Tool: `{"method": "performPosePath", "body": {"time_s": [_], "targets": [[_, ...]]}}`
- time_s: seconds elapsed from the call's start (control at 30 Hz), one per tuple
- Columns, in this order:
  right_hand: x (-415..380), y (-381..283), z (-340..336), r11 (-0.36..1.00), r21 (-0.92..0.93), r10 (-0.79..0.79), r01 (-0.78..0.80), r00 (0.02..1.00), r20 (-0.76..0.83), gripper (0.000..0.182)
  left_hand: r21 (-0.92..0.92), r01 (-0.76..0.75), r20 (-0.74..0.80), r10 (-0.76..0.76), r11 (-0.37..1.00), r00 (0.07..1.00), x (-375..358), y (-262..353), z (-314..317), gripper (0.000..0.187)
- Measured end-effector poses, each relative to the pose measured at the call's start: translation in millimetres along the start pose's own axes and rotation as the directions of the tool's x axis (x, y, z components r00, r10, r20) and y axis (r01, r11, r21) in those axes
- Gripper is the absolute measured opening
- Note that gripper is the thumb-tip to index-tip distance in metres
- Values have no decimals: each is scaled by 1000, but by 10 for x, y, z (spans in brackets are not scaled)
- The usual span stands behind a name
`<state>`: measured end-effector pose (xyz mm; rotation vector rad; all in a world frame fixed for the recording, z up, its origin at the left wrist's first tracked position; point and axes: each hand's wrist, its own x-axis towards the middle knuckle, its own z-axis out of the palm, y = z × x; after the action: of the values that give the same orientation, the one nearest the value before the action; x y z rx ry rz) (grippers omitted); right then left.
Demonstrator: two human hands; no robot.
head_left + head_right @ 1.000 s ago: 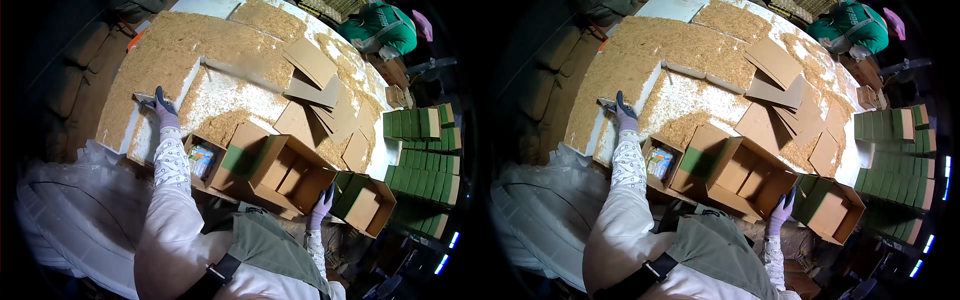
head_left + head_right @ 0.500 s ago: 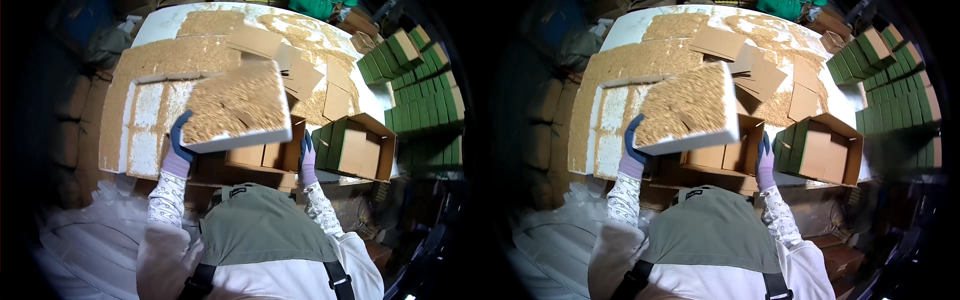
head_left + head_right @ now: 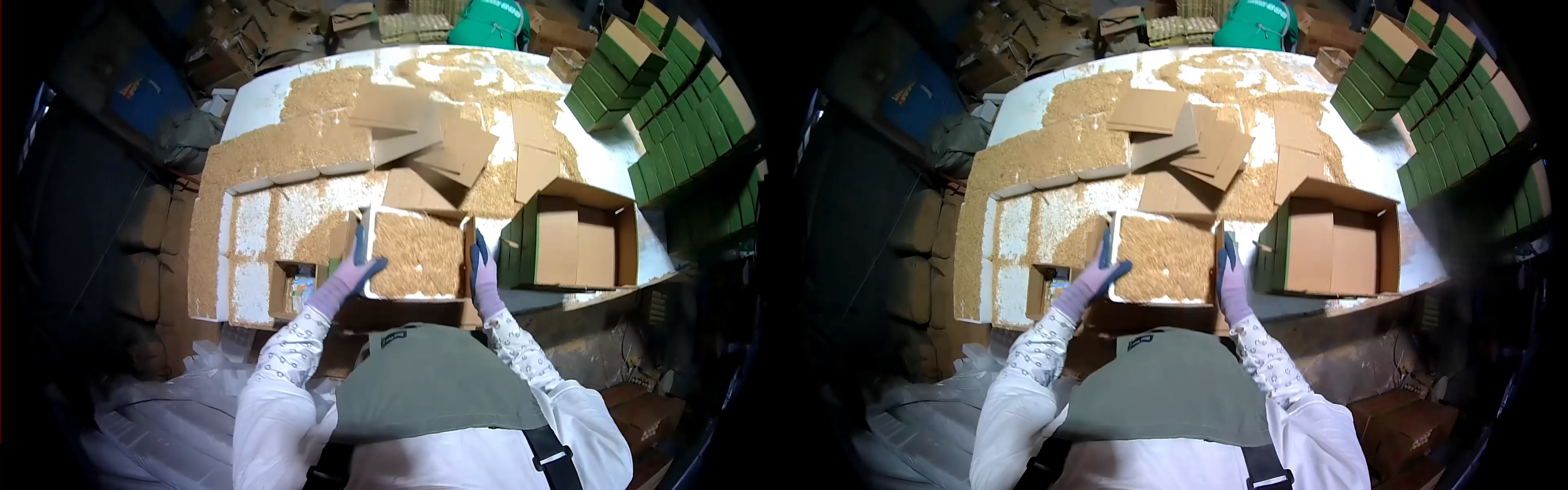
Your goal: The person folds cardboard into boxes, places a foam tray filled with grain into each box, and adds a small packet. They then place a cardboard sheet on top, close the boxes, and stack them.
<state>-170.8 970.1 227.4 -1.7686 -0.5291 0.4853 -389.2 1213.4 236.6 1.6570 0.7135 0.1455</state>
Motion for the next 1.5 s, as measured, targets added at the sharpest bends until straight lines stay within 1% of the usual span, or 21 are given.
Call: {"method": "performPosePath", "body": {"time_s": [0.03, 0.1, 0.13, 0.17, 0.23, 0.33, 0.37, 0.43, 0.5, 0.57, 0.6, 0.63, 0.7, 0.77, 0.83, 0.93, 1.23, 1.33, 1.4, 1.47, 1.5], "targets": [[-5, 70, -14, 999, 1, -48, 48, 999, -11, 44, 258, -7, 13, 4, 966, 1000, -15, 52, 55, 91], [41, 59, -38, 995, -11, -95, 95, 995, 13, 41, 740, 243, -107, -247, 628, 963, -6, 251, 204, 105], [127, 60, -53, 998, 57, -28, 27, 999, 28, 41, 808, 230, -139, -205, 543, 969, 32, 111, 262, 102], [239, 72, -74, 991, 123, 38, -44, 998, 51, 41, 836, 225, -153, -182, 500, 971, 11, 253, 282, 88], [682, 365, -53, 980, -152, -131, 125, 991, -33, 40, 859, 235, -161, -195, 455, 967, 116, 186, 338, 73], [1642, 501, 122, 978, 203, -31, 55, 992, -121, 37, 882, 203, -115, -223, 426, 968, 234, 207, 449, 27], [1918, 639, 146, 959, 276, 98, -63, 988, -117, 37, 887, 149, -95, -144, 436, 985, 259, 100, 495, 26], [2364, 800, 199, 993, -114, -22, 20, 1000, -14, 42, 893, 176, -111, -177, 414, 978, 248, 73, 555, 28], [2769, 1232, 301, 996, -3, -92, 93, 990, 107, 33, 874, 37, 33, -135, 485, 990, 12, 457, 496, 46], [2409, 500, 239, 881, 106, 456, -460, 888, 61, 23, 816, -153, -39, 318, 557, 947, -335, 763, 355, 47], [2324, 491, 285, 886, 245, 424, -393, 901, -90, 20, 819, -126, -171, 448, 560, 877, -446, 732, 215, 46], [2701, 1294, 150, 984, 99, 153, -148, 988, -39, 19, 819, -103, -292, 565, 564, 771, -546, 639, 18, 46], [2349, 1048, 216, 984, 162, -3, 73, 918, -397, 24, 661, 195, -627, 391, 725, 674, -721, 314, -421, 46], [1762, 221, 66, 982, -185, -49, -48, 871, -489, 31, 501, 525, -722, -2, 688, 692, -802, -422, -854, 47], [1499, 22, -38, 958, -286, -143, 13, 886, -440, 53, 597, 645, -561, -326, 478, 761, -874, -661, -1037, 49], [1207, -360, -196, 782, -615, -350, 98, 886, -304, 62, 755, 583, -389, -512, 299, 766, -842, -936, -1020, 52], [646, -1196, -516, 687, -690, -512, 231, 827, -233, 58, 784, 557, -413, -439, 274, 798, -559, -1520, -1171, 34], [469, -1393, -585, 615, -749, -599, 247, 764, -240, 38, 859, 449, -328, -411, 244, 850, -630, -1323, -1151, 31], [357, -1591, -593, 536, -783, -698, 317, 688, -199, 23, 900, 358, -316, -194, 249, 929, -750, -920, -1107, 30], [352, -1587, -615, 662, -604, -667, 444, 717, -204, 28, 889, 280, -289, -31, 361, 957, -748, -1094, -1147, 30], [346, -1603, -626, 744, -489, -604, 455, 770, -203, 30, 778, 411, -390, -147, 476, 909, -694, -1026, -1174, 28]]}}
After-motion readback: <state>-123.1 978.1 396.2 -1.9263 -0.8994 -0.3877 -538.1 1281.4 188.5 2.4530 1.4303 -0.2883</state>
